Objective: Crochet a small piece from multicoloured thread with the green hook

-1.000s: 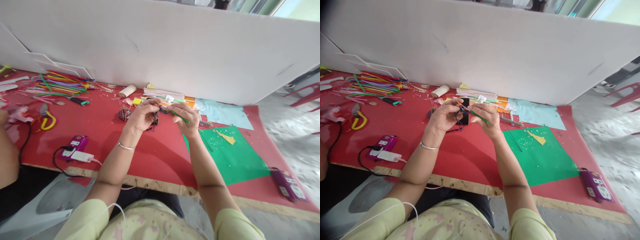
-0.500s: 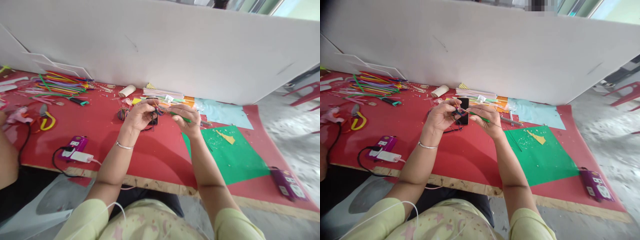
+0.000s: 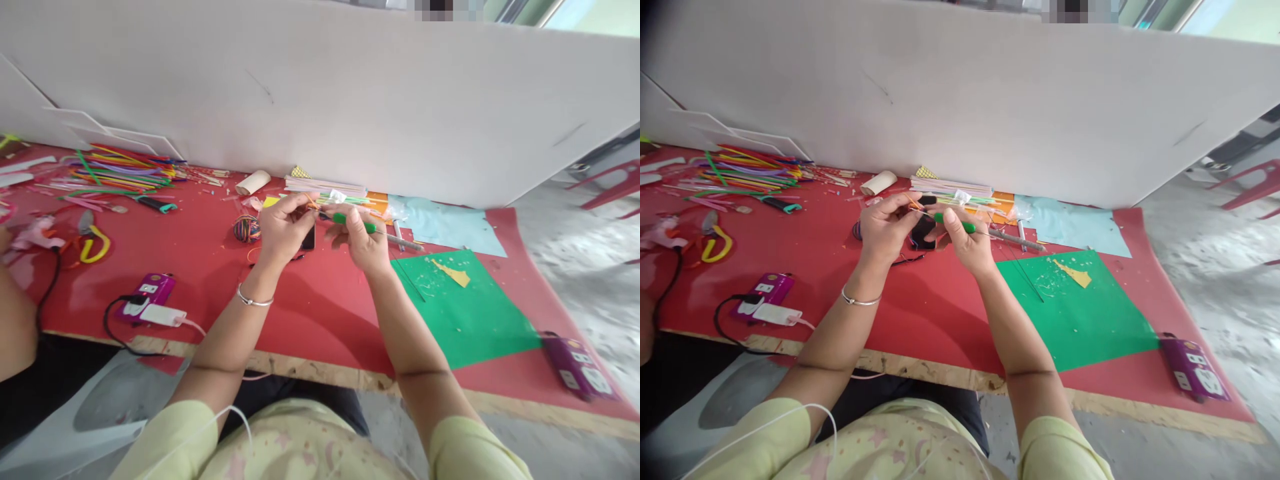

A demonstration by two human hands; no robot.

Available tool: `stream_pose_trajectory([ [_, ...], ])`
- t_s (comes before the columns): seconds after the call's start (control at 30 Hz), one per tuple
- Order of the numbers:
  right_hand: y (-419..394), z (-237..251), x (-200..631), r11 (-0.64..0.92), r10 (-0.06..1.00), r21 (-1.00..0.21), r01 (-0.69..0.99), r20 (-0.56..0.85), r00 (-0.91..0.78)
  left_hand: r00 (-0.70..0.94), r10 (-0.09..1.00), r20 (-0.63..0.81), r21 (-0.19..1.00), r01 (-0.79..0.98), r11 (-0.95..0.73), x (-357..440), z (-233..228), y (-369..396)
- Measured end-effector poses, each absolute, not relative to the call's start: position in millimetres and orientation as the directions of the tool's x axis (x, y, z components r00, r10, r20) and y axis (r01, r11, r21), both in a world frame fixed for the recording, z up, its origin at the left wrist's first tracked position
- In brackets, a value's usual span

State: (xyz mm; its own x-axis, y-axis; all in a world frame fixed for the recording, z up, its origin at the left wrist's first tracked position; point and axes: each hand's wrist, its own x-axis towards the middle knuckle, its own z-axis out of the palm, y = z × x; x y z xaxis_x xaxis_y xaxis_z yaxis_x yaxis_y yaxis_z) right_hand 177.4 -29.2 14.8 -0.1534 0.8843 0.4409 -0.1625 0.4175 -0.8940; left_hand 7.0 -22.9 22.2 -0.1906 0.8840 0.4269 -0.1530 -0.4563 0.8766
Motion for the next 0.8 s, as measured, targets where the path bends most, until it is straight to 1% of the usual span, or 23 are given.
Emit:
stream_pose_trajectory([
  [0.07,-28.0,12.5,175.1,0.382,0.895,-0.901,-0.204,0.416,-0.160,-0.191,0.895,0.404,0.887,-0.158,-0.434,6.8,21.9,-22.5],
  [0.13,-24.7,8.8,174.8,0.383,0.892,-0.897,-0.219,0.421,-0.162,-0.160,0.919,0.361,0.893,-0.223,-0.390,6.1,22.4,-22.4],
  [0.2,-21.0,4.8,175.3,0.415,0.878,-0.885,-0.213,0.451,-0.160,-0.077,0.945,0.319,0.888,-0.325,-0.326,5.6,23.3,-22.2],
  [0.3,-18.0,0.5,175.7,0.483,0.854,-0.859,-0.171,0.505,-0.125,0.079,0.971,0.225,0.874,-0.457,-0.166,5.5,24.8,-21.9],
  [0.37,-18.3,-0.2,175.5,0.516,0.842,-0.845,-0.144,0.531,-0.096,0.113,0.979,0.173,0.863,-0.497,-0.095,6.0,25.4,-21.9],
  [0.4,-19.0,0.0,175.4,0.528,0.836,-0.838,-0.135,0.541,-0.088,0.099,0.980,0.170,0.861,-0.499,-0.098,6.2,25.7,-22.1],
  [0.47,-20.8,1.8,175.4,0.558,0.819,-0.821,-0.120,0.568,-0.077,0.029,0.975,0.220,0.875,-0.448,-0.184,6.6,26.6,-23.2],
  [0.53,-22.8,4.6,175.8,0.588,0.802,-0.804,-0.094,0.594,-0.062,-0.062,0.950,0.306,0.893,-0.326,-0.309,6.5,28.1,-24.9],
  [0.6,-24.3,7.5,176.2,0.600,0.797,-0.798,-0.058,0.602,-0.042,-0.122,0.919,0.374,0.899,-0.197,-0.392,5.8,29.5,-26.5],
  [0.67,-25.1,9.0,176.1,0.597,0.802,-0.802,-0.029,0.597,-0.020,-0.141,0.907,0.396,0.902,-0.127,-0.413,5.5,29.3,-27.1],
  [0.8,-25.5,5.5,174.2,0.636,0.772,-0.772,-0.004,0.635,0.016,-0.204,0.888,0.413,0.893,-0.103,-0.439,10.7,21.7,-24.5],
])
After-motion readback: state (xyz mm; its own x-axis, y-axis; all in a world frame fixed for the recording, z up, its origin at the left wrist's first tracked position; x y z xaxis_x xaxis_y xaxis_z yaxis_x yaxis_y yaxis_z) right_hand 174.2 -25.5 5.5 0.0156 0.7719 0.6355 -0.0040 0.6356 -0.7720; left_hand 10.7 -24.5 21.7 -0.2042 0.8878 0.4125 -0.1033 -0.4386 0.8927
